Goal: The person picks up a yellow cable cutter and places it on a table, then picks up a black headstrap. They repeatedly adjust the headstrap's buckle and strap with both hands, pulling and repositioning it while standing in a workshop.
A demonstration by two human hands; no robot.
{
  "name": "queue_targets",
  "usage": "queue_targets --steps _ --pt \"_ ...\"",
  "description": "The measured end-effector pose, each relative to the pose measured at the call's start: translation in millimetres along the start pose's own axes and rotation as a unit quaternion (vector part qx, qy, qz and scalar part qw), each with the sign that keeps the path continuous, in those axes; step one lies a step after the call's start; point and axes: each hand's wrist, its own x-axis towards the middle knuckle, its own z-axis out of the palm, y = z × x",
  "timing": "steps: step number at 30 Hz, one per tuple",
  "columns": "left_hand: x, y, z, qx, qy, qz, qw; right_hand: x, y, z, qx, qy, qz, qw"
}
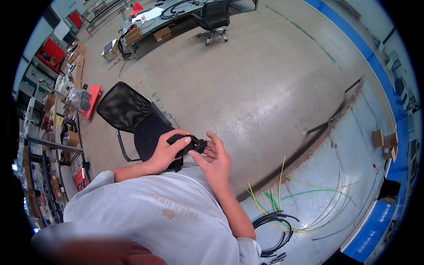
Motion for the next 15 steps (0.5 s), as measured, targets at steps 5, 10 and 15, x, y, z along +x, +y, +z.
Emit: queue_targets --steps 5,10,15 --pt "2.4 3.2 -0.6 -0.05 -0.028 -0.035 0.998 0.0 1.8 -1.0 -0.102 -0.052 0.011 0.993" --pt "3.7 2.2 -8.5 -0.079 -0.073 -0.049 0.993 -0.6 7.7 -1.4 -0.051 -0.055 0.019 0.997" --pt "6.1 4.3 -11.1 -0.086 -0.094 -0.065 0.99 0.1 9.9 0.5 -0.094 -0.072 0.011 0.993"
